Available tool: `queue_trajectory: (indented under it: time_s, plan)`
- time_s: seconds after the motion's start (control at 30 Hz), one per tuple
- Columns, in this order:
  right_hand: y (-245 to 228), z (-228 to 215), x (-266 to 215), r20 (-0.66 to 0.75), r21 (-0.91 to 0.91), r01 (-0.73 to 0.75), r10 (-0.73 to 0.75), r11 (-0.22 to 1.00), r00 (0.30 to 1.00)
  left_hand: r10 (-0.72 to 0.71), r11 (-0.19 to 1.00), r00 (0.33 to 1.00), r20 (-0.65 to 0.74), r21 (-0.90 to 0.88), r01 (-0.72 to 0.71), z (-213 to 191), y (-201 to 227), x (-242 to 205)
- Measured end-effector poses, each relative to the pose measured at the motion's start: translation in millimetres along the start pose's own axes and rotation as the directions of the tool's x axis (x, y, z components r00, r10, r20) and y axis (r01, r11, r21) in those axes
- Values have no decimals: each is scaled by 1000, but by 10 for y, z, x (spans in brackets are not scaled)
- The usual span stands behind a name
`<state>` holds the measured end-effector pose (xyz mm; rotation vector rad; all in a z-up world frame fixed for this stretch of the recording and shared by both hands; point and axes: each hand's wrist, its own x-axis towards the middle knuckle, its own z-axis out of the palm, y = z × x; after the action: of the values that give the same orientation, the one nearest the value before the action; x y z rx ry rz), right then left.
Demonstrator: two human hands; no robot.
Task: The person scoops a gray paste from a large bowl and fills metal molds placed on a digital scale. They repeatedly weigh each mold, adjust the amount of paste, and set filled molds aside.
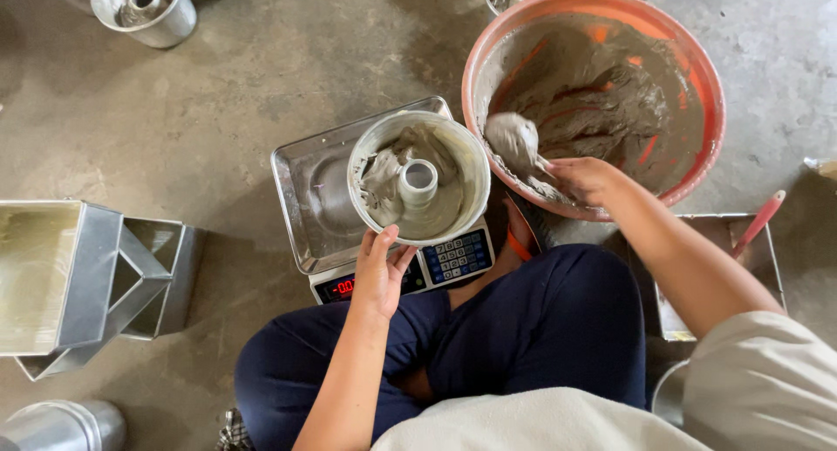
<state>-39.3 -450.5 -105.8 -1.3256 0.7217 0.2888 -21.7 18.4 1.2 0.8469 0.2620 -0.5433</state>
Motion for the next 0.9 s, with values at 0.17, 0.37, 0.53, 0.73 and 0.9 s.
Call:
queue_trajectory:
  time_s: [0.17,0.37,0.53,0.73,0.9]
  plan:
    - [-793,647,-746,-248,-126,538,-551,834,796,-22,998,999,-30,-63,20,109,-169,120]
    - [-1607,1293,-2222,275,-938,258,-951,-233,141,-17,1000,1000,5,2,17,522,-397,145]
    - [-1822,1752,-2653,549,-833,-9,-828,-553,114,36,999,997,67,-21,-34,587,-432,-27]
    - [-1921,1900,-2680,654,-749,-41,-747,-662,115,156,987,986,52,21,-157,493,-249,-307]
    - [-1770,2153,-2412,711,-703,9,-702,-711,42,342,898,937,-67,315,-305,336,-119,-428]
